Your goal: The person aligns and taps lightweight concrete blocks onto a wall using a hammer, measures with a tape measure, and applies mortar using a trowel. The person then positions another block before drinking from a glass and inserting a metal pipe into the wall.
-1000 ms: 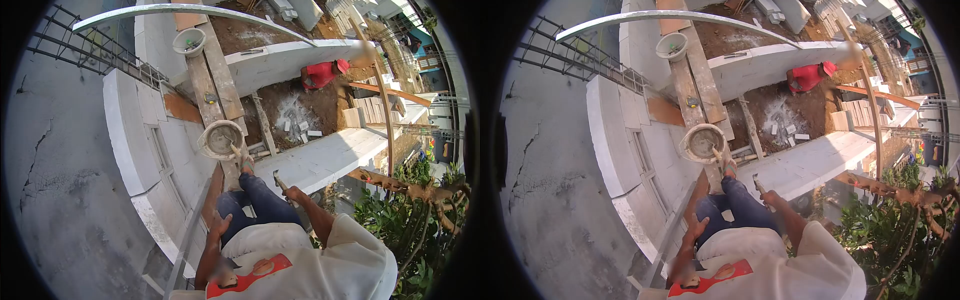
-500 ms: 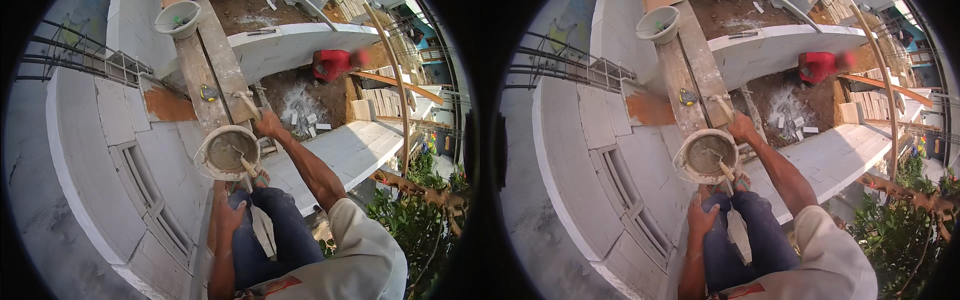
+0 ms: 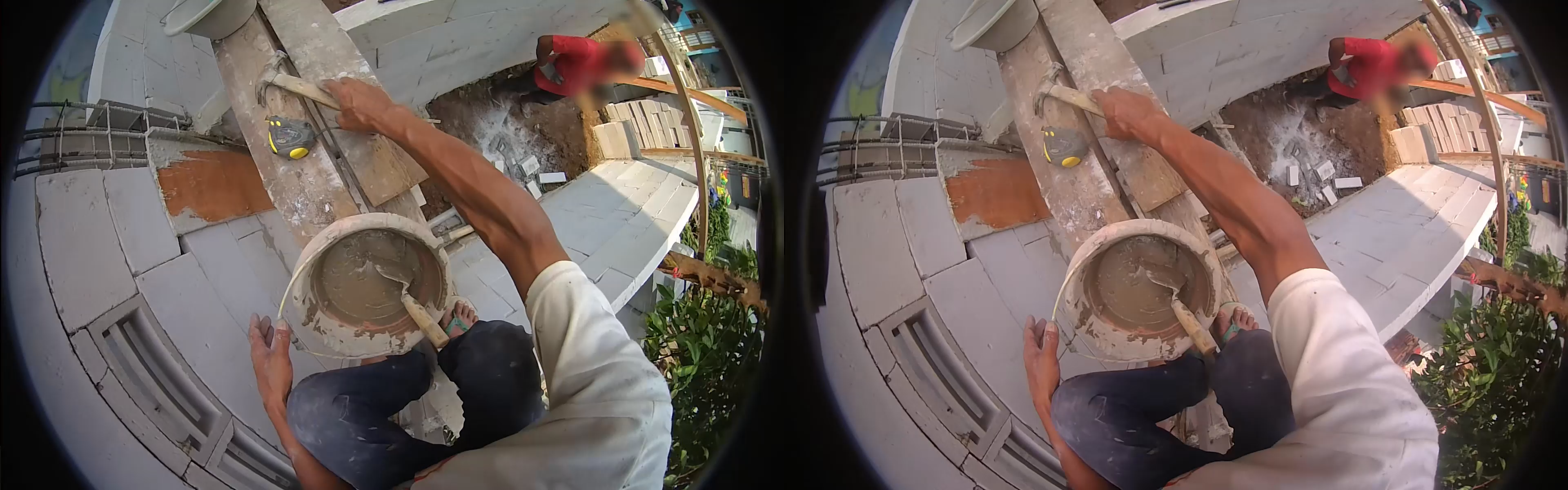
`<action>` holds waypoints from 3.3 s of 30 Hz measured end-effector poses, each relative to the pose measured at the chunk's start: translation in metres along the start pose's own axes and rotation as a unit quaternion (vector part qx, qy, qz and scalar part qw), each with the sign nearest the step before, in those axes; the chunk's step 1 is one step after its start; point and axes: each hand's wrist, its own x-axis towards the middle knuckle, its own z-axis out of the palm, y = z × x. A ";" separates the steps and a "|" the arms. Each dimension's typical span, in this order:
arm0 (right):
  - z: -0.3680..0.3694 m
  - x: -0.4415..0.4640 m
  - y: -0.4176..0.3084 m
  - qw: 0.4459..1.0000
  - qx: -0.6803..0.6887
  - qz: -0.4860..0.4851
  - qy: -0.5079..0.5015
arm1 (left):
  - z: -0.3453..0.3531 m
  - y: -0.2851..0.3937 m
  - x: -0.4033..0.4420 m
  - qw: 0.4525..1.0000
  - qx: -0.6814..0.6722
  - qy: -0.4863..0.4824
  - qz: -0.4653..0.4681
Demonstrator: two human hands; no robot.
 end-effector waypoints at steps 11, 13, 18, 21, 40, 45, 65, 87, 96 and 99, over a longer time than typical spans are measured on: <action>-0.045 -0.207 0.061 0.831 0.494 0.243 0.078 | -0.001 -0.023 0.054 0.990 0.004 -0.133 -0.048; -0.002 -0.254 0.075 0.653 0.684 0.324 -0.001 | -0.004 -0.028 0.061 0.985 0.033 -0.165 -0.034; 0.108 -0.275 0.050 0.401 0.852 0.332 -0.049 | 0.006 -0.012 0.049 0.989 0.012 -0.132 -0.060; 0.135 -0.260 0.038 0.348 0.907 0.235 -0.043 | 0.003 -0.012 0.040 0.991 0.004 -0.114 -0.063; 0.142 -0.268 0.032 0.368 0.915 0.162 -0.038 | 0.001 -0.005 -0.036 0.915 -0.364 -0.175 0.015; 0.106 -0.307 0.071 0.525 0.786 0.325 -0.016 | -0.020 0.036 -0.059 0.924 -0.186 -0.313 0.115; 0.041 -0.665 0.304 0.677 0.109 0.728 0.011 | 0.029 0.079 -0.108 0.863 -0.208 -0.436 0.144; 0.041 -0.670 0.308 0.659 0.058 0.710 -0.240 | 0.032 0.093 -0.152 0.917 -0.104 -0.368 0.112; 0.050 -0.669 0.315 0.655 0.096 0.707 -0.248 | 0.033 0.100 -0.128 0.904 -0.092 -0.407 0.094; 0.052 -0.663 0.307 0.661 0.064 0.721 -0.198 | 0.032 0.107 -0.119 0.913 -0.087 -0.393 0.075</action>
